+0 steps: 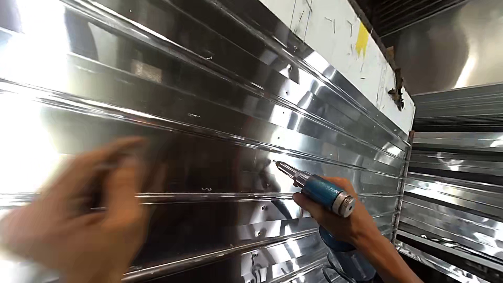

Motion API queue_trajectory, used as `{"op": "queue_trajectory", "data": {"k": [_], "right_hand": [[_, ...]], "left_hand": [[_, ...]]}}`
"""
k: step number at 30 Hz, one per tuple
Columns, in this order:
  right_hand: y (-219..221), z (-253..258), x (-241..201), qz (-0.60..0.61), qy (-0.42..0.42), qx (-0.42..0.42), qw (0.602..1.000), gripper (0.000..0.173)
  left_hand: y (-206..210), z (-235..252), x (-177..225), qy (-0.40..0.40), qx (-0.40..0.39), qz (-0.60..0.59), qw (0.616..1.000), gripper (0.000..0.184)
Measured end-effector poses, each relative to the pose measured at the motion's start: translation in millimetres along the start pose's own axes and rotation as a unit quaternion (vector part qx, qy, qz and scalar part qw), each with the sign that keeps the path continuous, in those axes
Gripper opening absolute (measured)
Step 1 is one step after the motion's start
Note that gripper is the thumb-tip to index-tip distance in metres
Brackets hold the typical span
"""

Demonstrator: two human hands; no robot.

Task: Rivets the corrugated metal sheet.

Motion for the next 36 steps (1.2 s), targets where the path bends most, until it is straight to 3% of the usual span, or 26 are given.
{"op": "queue_trajectory", "data": {"k": [3, 6, 7, 8, 10, 13, 15, 16, 17, 18, 20, 22, 24, 25, 27, 29, 31, 33, 36], "right_hand": [[-2.3, 13.2, 6.0, 0.045, 0.071, -0.073, 0.994, 0.020], [-17.4, 29.6, 3.1, -0.002, 0.043, -0.172, 0.984, 0.031], [-19.7, 35.7, -0.1, -0.025, 0.021, -0.196, 0.980, 0.034], [-19.0, 39.0, -4.6, -0.033, 0.001, -0.197, 0.980, 0.032], [-11.8, 37.2, -13.7, -0.034, -0.035, -0.123, 0.991, 0.017], [-4.0, 33.5, -25.7, -0.080, -0.109, -0.071, 0.988, 0.011], [0.0, 32.1, -21.4, -0.076, -0.115, -0.059, 0.989, 0.011], [1.1, 30.6, -16.5, -0.055, -0.111, -0.052, 0.991, 0.010], [0.4, 27.5, -12.5, -0.024, -0.102, -0.048, 0.993, 0.009], [-2.9, 18.6, -10.4, 0.011, -0.075, -0.044, 0.996, 0.009], [-20.8, -21.9, -15.3, 0.072, -0.036, -0.012, 0.997, 0.017], [-40.6, -77.0, -30.0, 0.172, -0.075, 0.009, 0.982, 0.036], [-47.9, -145.0, -42.7, 0.219, -0.083, -0.015, 0.972, 0.044], [-46.1, -176.1, -48.9, 0.238, -0.075, -0.037, 0.968, 0.040], [-32.3, -226.1, -59.2, 0.273, -0.053, -0.105, 0.955, 0.035], [-10.8, -264.5, -66.2, 0.291, -0.037, -0.157, 0.943, 0.036], [9.3, -297.3, -72.9, 0.287, -0.038, -0.146, 0.946, 0.035], [25.3, -322.3, -77.1, 0.281, -0.047, -0.097, 0.954, 0.036], [37.8, -344.4, -81.7, 0.286, -0.075, -0.049, 0.954, 0.035]], "left_hand": [[-21.0, 20.3, -34.9, -0.179, 0.021, -0.182, 0.967, 0.021], [-25.0, 28.2, -25.6, -0.079, 0.051, -0.117, 0.989, 0.025], [-21.9, 28.2, -23.3, -0.065, 0.028, -0.126, 0.989, 0.025], [-16.9, 25.5, -28.0, -0.099, -0.007, -0.162, 0.982, 0.019], [-9.2, 18.3, -37.5, -0.208, -0.069, -0.229, 0.949, 0.013], [-8.1, 16.4, -44.1, -0.251, -0.078, -0.241, 0.934, 0.013], [-12.8, 16.5, -51.0, -0.183, -0.056, -0.172, 0.966, 0.010], [-16.8, 19.7, -58.9, -0.092, -0.049, -0.116, 0.988, 0.010], [-21.0, 27.2, -64.8, 0.019, -0.044, -0.066, 0.997, 0.021], [-23.7, 33.7, -50.4, 0.073, -0.009, 0.005, 0.997, 0.031], [-29.6, 32.6, 10.1, 0.110, 0.044, 0.077, 0.990, 0.032], [-46.9, -6.6, 49.5, 0.019, 0.019, 0.029, 0.999, 0.027], [-57.6, -80.8, 59.6, -0.133, -0.053, -0.132, 0.981, 0.023], [-59.5, -121.2, 62.5, -0.231, -0.105, -0.223, 0.941, 0.028], [-60.3, -199.4, 72.7, -0.399, -0.217, -0.391, 0.801, 0.053], [-66.1, -261.5, 85.7, -0.475, -0.297, -0.480, 0.675, 0.072], [-73.9, -305.8, 98.1, -0.486, -0.353, -0.498, 0.625, 0.073], [-80.0, -334.8, 107.4, -0.470, -0.384, -0.475, 0.638, 0.071], [-86.1, -357.7, 113.4, -0.392, -0.395, -0.381, 0.738, 0.069]]}}
Point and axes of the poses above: each hand's wrist, its own z-axis towards the middle knuckle, its own y-axis out of the palm, x = y × z, the point moved 5 cm from there along z, towards the middle knuckle, and after that the axes turned 9 degrees about x, right-handed, at the moved point
